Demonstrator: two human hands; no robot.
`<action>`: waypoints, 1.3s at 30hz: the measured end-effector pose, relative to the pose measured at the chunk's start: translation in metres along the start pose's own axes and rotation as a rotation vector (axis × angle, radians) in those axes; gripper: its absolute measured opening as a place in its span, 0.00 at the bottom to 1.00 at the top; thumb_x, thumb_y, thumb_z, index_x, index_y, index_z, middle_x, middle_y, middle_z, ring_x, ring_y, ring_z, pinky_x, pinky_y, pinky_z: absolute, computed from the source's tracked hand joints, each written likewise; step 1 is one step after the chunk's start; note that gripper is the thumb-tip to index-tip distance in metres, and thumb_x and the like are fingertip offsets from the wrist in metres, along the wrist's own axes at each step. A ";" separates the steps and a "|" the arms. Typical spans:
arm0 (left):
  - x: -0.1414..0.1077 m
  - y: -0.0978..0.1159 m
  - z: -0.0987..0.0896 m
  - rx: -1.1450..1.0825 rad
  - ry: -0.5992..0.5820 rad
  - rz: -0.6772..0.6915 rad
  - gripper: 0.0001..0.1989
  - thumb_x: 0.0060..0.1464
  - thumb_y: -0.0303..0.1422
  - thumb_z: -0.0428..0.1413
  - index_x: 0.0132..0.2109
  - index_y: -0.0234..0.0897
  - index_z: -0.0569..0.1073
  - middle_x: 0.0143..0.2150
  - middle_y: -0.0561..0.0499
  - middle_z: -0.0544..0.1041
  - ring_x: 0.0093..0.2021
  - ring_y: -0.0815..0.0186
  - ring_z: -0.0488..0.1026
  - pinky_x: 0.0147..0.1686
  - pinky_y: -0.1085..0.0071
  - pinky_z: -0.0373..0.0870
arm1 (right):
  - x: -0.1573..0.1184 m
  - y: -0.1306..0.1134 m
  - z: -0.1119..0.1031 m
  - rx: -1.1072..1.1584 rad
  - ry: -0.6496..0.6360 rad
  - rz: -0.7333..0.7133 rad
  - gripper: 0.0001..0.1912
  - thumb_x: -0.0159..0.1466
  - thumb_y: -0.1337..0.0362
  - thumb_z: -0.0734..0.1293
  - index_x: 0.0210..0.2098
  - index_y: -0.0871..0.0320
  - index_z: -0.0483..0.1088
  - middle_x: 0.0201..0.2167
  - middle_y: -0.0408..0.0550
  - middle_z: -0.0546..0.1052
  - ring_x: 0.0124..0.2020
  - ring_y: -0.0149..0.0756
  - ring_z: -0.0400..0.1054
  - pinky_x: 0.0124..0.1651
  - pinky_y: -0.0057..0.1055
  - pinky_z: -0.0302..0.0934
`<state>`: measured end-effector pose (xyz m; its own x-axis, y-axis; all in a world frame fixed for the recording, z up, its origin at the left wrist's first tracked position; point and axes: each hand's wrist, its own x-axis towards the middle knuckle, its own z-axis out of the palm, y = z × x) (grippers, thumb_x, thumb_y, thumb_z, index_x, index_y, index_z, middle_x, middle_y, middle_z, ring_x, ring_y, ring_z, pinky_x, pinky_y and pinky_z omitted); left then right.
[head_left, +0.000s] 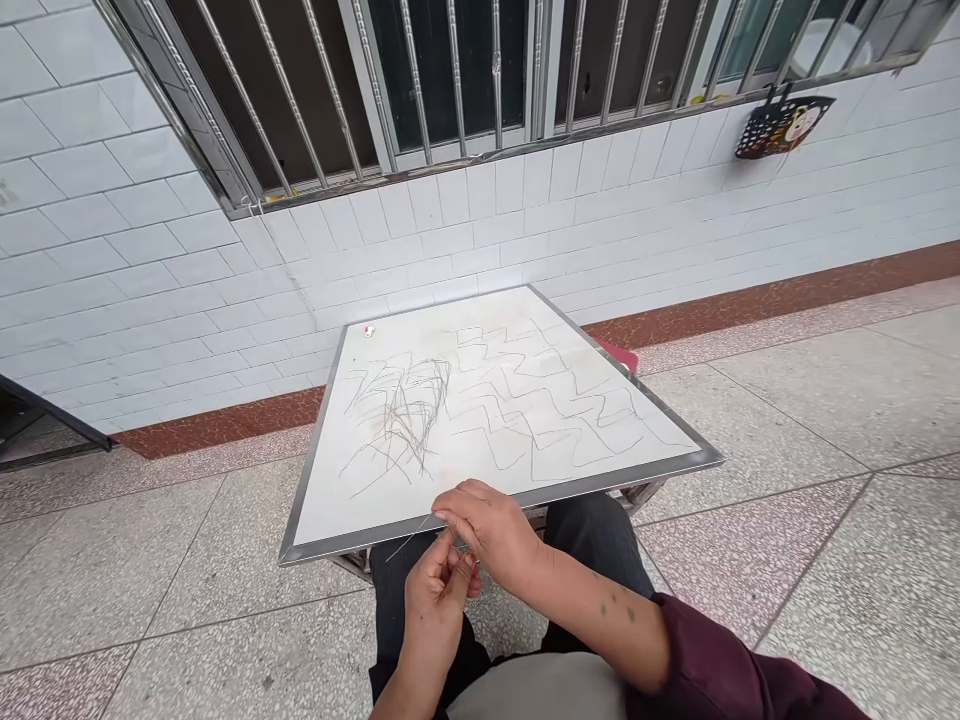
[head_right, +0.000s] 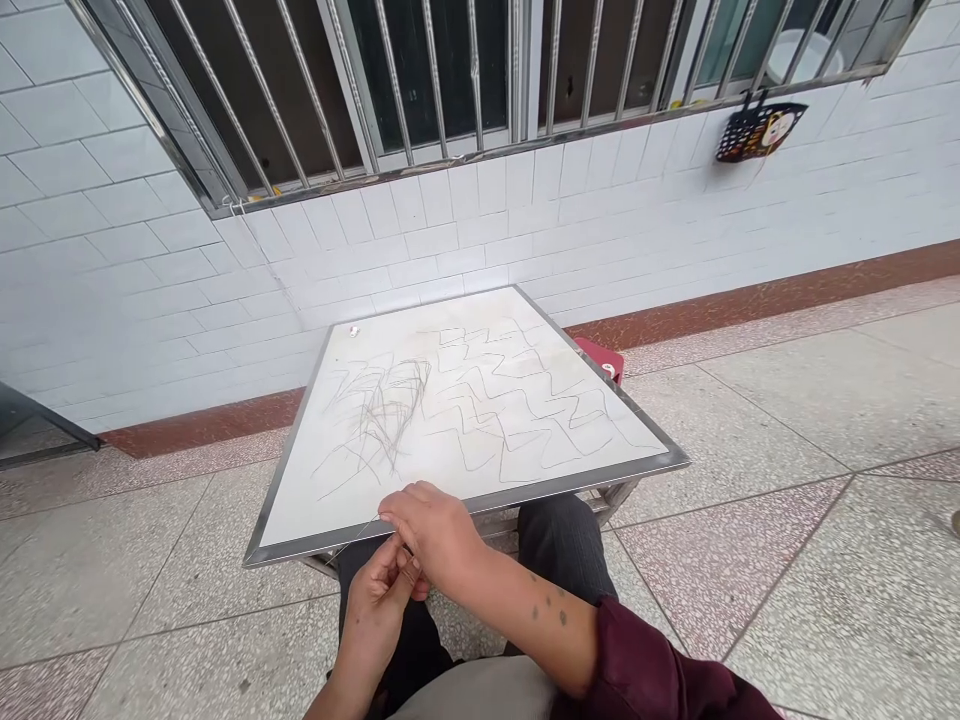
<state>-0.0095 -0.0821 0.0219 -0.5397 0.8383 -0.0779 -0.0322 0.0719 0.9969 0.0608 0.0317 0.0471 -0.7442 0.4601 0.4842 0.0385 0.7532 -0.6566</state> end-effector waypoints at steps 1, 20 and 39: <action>0.001 -0.001 0.000 -0.005 -0.002 -0.001 0.18 0.50 0.46 0.62 0.40 0.36 0.79 0.23 0.55 0.66 0.24 0.67 0.67 0.27 0.70 0.68 | 0.000 0.000 -0.001 0.010 0.012 0.011 0.12 0.70 0.63 0.59 0.40 0.54 0.74 0.33 0.50 0.75 0.34 0.38 0.69 0.34 0.32 0.64; 0.005 -0.003 -0.007 -0.149 0.098 -0.081 0.38 0.48 0.43 0.65 0.64 0.39 0.65 0.24 0.59 0.68 0.26 0.70 0.68 0.30 0.72 0.69 | -0.045 0.035 0.012 1.038 -0.037 0.616 0.21 0.57 0.48 0.71 0.39 0.58 0.71 0.28 0.40 0.71 0.24 0.26 0.65 0.24 0.23 0.59; 0.032 -0.011 0.006 -0.069 0.035 -0.078 0.35 0.52 0.45 0.61 0.63 0.36 0.66 0.27 0.56 0.71 0.28 0.69 0.70 0.30 0.72 0.69 | -0.048 0.045 0.013 1.277 0.122 0.767 0.20 0.54 0.51 0.75 0.35 0.62 0.73 0.29 0.46 0.78 0.29 0.27 0.70 0.31 0.23 0.64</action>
<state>-0.0218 -0.0530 0.0085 -0.5619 0.8123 -0.1565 -0.1328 0.0981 0.9863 0.0896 0.0376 -0.0135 -0.7521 0.6272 -0.2021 -0.2582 -0.5626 -0.7854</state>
